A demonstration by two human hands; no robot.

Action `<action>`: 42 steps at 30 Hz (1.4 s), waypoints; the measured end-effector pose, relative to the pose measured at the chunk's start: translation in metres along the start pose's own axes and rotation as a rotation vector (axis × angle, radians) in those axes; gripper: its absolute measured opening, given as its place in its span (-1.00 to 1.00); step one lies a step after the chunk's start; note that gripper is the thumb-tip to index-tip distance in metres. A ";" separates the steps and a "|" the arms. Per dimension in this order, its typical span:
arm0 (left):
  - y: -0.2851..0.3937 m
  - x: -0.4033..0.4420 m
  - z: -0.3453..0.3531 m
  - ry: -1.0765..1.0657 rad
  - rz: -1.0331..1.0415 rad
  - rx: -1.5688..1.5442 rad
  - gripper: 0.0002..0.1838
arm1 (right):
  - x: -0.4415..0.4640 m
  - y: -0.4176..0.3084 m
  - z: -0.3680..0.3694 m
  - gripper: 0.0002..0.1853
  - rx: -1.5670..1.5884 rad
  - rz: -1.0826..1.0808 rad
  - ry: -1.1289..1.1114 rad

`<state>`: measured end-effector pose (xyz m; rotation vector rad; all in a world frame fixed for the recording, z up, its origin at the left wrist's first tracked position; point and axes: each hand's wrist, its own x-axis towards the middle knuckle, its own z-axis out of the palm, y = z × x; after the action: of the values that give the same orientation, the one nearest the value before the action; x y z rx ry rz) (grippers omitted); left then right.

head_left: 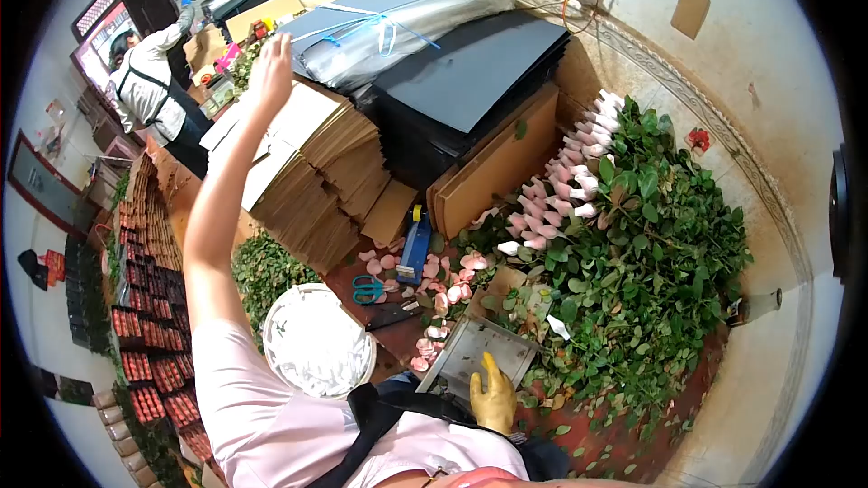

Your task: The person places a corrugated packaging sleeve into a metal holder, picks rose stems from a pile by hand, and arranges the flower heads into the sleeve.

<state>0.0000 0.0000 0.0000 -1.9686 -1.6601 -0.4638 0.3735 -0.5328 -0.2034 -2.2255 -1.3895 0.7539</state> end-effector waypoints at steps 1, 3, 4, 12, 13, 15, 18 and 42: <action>-0.004 0.008 0.002 0.121 0.106 0.069 -0.26 | -0.007 0.004 -0.004 -0.49 0.004 0.014 -0.004; -0.024 0.052 0.002 0.033 0.205 0.050 -0.32 | 0.022 -0.012 0.013 -0.50 0.038 -0.011 0.048; -0.029 0.054 0.027 0.011 0.247 -0.095 -0.30 | 0.016 -0.011 0.010 -0.50 0.038 0.000 0.051; -0.013 0.021 -0.004 0.124 0.255 -0.278 -0.48 | 0.004 0.000 0.014 -0.50 0.063 -0.054 0.136; -0.012 0.019 -0.016 0.050 0.291 -0.310 -0.47 | 0.006 0.001 0.014 -0.50 0.053 -0.046 0.126; -0.012 0.021 -0.031 -0.030 0.310 -0.208 -0.55 | 0.007 0.000 0.015 -0.49 0.051 -0.041 0.122; -0.014 0.025 -0.057 0.020 0.438 -0.110 -0.81 | 0.006 0.001 0.015 -0.51 0.039 -0.067 0.140; 0.155 -0.089 -0.170 0.808 0.639 -0.436 -0.74 | 0.014 0.024 0.033 -0.57 0.317 -0.190 0.242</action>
<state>0.1471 -0.1889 0.0613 -2.0389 -0.4247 -1.2176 0.3738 -0.5284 -0.2463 -1.8428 -1.2453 0.5718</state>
